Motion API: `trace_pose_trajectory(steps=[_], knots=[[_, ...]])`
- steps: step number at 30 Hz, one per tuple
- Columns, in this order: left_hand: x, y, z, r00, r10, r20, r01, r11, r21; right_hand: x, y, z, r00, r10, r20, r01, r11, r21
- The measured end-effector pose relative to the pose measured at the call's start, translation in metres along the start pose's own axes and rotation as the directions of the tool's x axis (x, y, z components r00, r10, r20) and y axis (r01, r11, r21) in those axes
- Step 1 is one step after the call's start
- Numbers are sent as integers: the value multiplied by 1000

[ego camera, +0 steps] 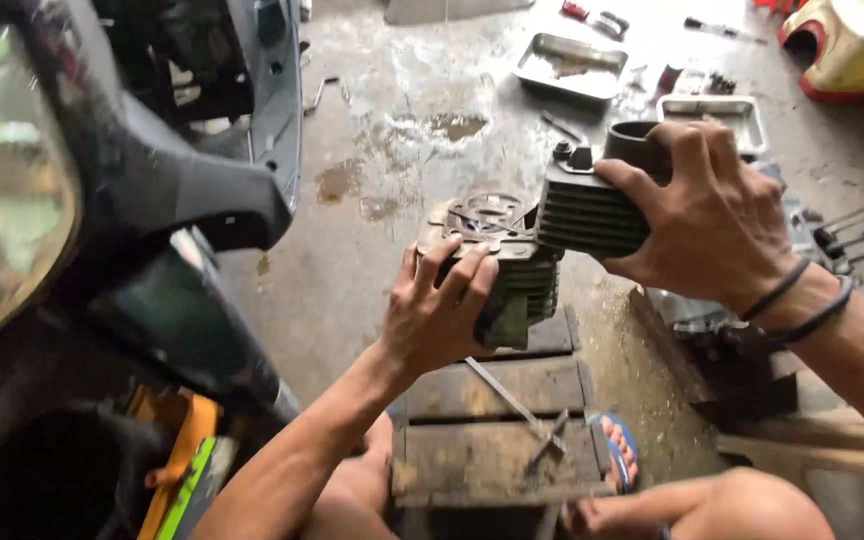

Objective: Cleaning and inspecting motorcycle engine valves and then assembling the cylinder block onto the engine.

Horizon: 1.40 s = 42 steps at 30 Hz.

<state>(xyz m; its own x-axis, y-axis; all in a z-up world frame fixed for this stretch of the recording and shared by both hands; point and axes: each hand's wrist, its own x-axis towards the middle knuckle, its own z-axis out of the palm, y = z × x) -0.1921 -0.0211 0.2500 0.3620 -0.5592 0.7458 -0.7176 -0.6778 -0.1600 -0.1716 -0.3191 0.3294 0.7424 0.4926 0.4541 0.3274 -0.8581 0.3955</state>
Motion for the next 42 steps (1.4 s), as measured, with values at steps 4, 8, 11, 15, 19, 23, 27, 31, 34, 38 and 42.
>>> trace_pose_trajectory(steps=[4,8,11,15,19,23,27,31,34,38,42], knots=[[-27,24,-4,997,-1,-73,5,999,47,-31,-14,-9,968,-68,-240,37,990,-133],[-38,29,-4,997,33,-72,-29,997,65,-44,-26,-11,944,-54,-325,8,990,-140],[-43,26,-2,1000,12,2,-12,997,-70,-41,-27,-12,990,-26,-139,28,1000,13],[-39,16,2,992,-43,118,78,946,-314,-8,-23,-32,917,17,399,-80,987,142],[-37,10,-1,956,-70,285,178,910,-375,12,-27,-43,757,53,651,-174,977,123],[-34,9,-1,955,-68,287,184,897,-401,16,-26,-46,744,54,666,-172,979,112],[-44,9,-3,954,-91,286,209,885,-416,19,-33,-55,739,35,672,-144,984,108],[-57,4,-5,957,-110,268,216,886,-410,24,-41,-54,751,15,661,-76,995,64],[-68,1,-4,958,-125,259,225,887,-403,27,-45,-58,748,1,664,-56,997,61],[-72,3,-9,964,-133,230,224,873,-433,28,-48,-56,758,-19,652,-31,997,65],[-76,8,-8,967,-144,212,225,874,-432,25,-50,-56,790,-29,612,-8,998,58]])
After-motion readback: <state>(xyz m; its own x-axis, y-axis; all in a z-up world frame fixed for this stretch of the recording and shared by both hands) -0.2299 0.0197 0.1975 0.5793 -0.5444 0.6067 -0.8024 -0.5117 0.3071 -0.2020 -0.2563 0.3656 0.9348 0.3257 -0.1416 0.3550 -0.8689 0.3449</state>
